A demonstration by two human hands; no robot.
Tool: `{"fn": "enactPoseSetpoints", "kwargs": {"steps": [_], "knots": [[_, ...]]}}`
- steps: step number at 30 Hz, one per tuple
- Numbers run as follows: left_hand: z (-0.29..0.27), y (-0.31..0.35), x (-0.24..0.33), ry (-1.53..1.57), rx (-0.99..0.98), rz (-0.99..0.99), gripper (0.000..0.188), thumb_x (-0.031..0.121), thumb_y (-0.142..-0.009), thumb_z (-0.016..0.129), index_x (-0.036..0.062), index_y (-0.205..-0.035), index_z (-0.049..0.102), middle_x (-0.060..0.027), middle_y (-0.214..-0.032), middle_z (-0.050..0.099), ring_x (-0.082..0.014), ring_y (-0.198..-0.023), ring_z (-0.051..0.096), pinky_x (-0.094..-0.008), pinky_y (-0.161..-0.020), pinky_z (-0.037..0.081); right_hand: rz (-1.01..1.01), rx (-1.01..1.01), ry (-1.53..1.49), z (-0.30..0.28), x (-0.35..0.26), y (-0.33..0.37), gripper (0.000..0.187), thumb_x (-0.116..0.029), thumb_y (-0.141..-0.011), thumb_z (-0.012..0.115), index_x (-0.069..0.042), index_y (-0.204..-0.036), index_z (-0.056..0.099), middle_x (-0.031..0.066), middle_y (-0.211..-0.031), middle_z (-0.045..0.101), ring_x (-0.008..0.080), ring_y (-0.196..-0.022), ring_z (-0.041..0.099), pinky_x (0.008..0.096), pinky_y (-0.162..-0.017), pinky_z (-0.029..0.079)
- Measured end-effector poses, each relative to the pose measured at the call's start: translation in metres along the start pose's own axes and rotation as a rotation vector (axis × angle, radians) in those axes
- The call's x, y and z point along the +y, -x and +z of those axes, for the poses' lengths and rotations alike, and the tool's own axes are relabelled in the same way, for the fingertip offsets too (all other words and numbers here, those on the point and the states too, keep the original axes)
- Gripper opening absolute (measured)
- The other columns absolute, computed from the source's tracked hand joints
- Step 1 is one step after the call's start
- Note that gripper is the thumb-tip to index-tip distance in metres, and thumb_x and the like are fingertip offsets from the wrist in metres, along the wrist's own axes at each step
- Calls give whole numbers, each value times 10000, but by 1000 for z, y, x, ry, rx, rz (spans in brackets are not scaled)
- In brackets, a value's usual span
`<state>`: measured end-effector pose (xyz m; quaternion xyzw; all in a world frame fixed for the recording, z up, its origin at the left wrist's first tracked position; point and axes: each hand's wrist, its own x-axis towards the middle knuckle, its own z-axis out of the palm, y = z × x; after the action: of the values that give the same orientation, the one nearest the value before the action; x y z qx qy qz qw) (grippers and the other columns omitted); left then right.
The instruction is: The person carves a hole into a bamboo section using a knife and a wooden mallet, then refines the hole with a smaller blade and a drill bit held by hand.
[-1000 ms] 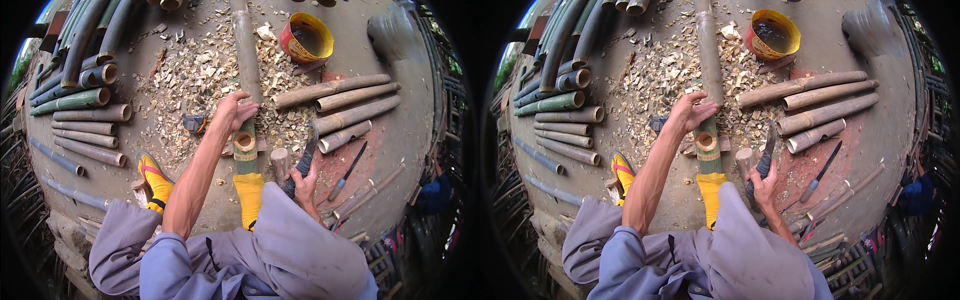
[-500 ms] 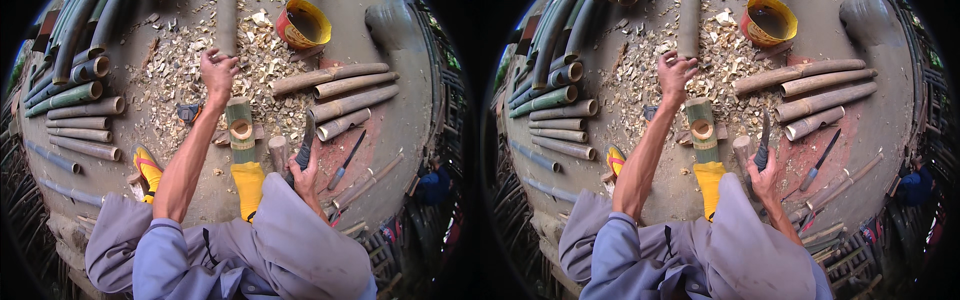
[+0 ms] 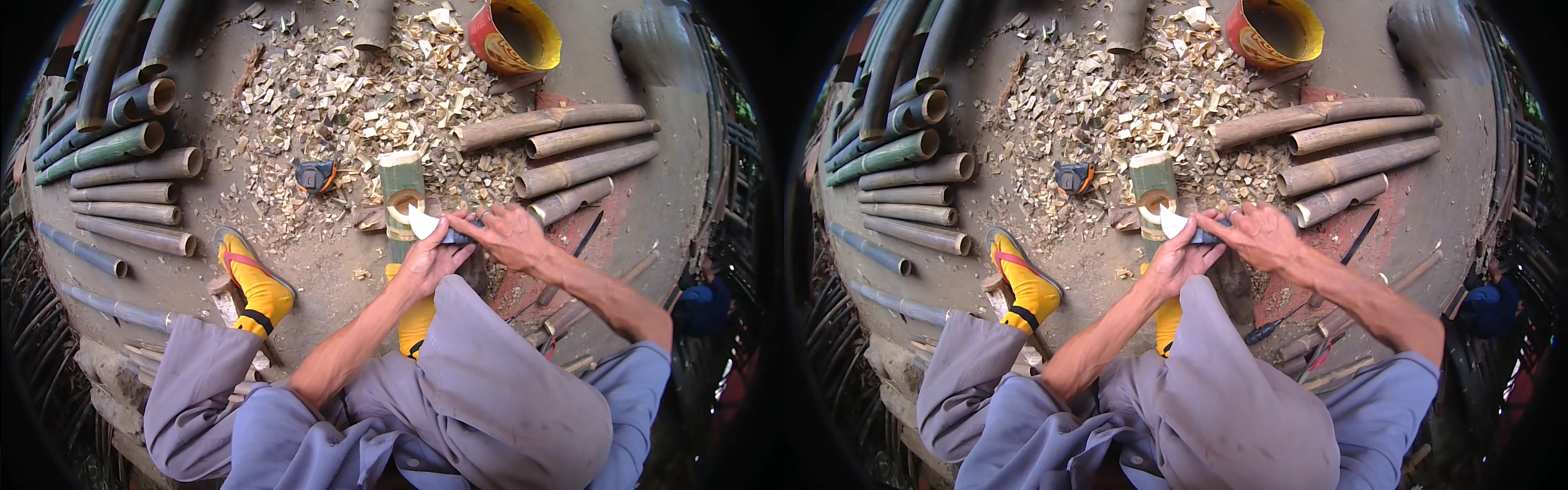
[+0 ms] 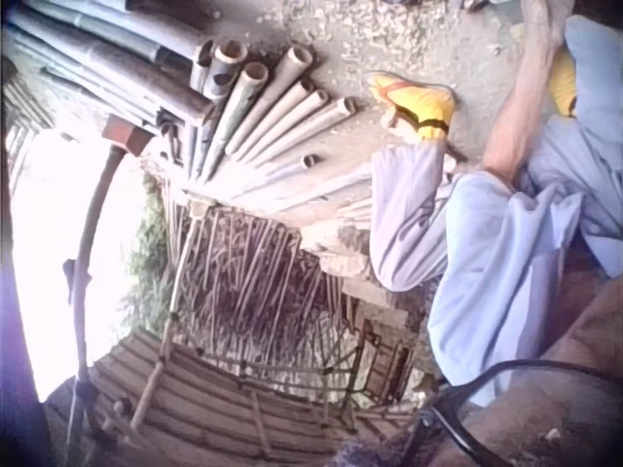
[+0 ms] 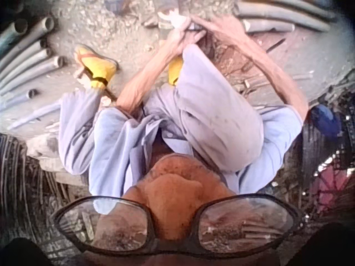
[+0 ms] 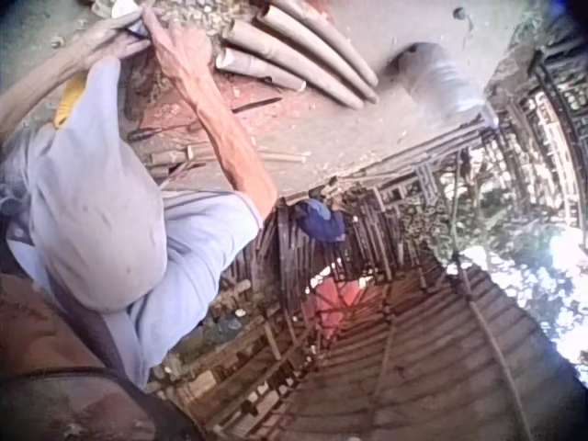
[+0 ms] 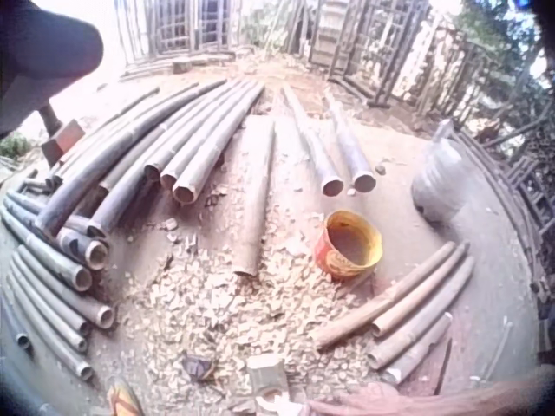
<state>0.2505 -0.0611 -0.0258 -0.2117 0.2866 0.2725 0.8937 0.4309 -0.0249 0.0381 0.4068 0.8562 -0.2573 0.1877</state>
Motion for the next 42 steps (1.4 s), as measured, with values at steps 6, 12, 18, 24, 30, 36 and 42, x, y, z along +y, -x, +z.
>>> {"fn": "enactPoseSetpoints", "kwargs": {"steps": [6,12,18,24,30,36,42], "knots": [[28,-3,-8,214,155,16,339,300,-965,518,70,-1213,534,-70,-1270,547,-205,-1206,514,-377,-1083,400,-172,-136,-26,-23,32,-19,552,-186,-838,558,-270,-1366,423,124,-819,655,303,-651,652,406,-526,505],[37,15,19,-51,454,-183,378,315,-972,517,7,-1191,532,-138,-1217,566,-232,-1154,547,-363,-1043,442,-28,-199,-300,-3,8,-22,664,-194,-784,622,-259,-1390,359,127,-654,625,341,-553,624,452,-480,490],[21,29,67,-981,534,-379,321,252,-976,422,-18,-999,595,-109,-906,637,-227,-782,633,-381,-729,546,518,-12,-1486,43,-106,-31,594,-142,-843,578,-167,-1377,320,212,-768,615,380,-641,631,466,-564,471],[26,12,46,-922,607,-370,298,283,-926,457,24,-936,602,-80,-823,620,-191,-778,591,-368,-746,508,543,261,-1278,40,-103,-7,561,-113,-833,551,-146,-1361,363,228,-856,635,424,-791,636,464,-656,477],[44,-6,47,-568,361,-103,345,236,-974,396,-42,-1077,573,-180,-1084,618,-257,-1012,609,-372,-920,481,325,-98,-397,-19,-18,-30,353,-142,-819,564,-114,-1162,485,176,-704,644,358,-660,651,483,-586,499],[23,-8,35,312,-58,210,302,174,-990,448,-11,-1215,525,-131,-1250,568,-224,-1195,518,-381,-1107,347,-181,-107,181,-57,10,-89,128,-210,-818,564,-110,-894,536,51,-586,594,206,-554,628,376,-489,437],[26,-20,9,786,-213,194,367,251,-969,512,38,-1268,499,-77,-1301,541,-207,-1251,463,-390,-1152,280,-496,-152,562,-74,19,-108,145,-253,-797,590,-173,-696,657,-3,-639,666,139,-584,636,322,-542,449]]}}
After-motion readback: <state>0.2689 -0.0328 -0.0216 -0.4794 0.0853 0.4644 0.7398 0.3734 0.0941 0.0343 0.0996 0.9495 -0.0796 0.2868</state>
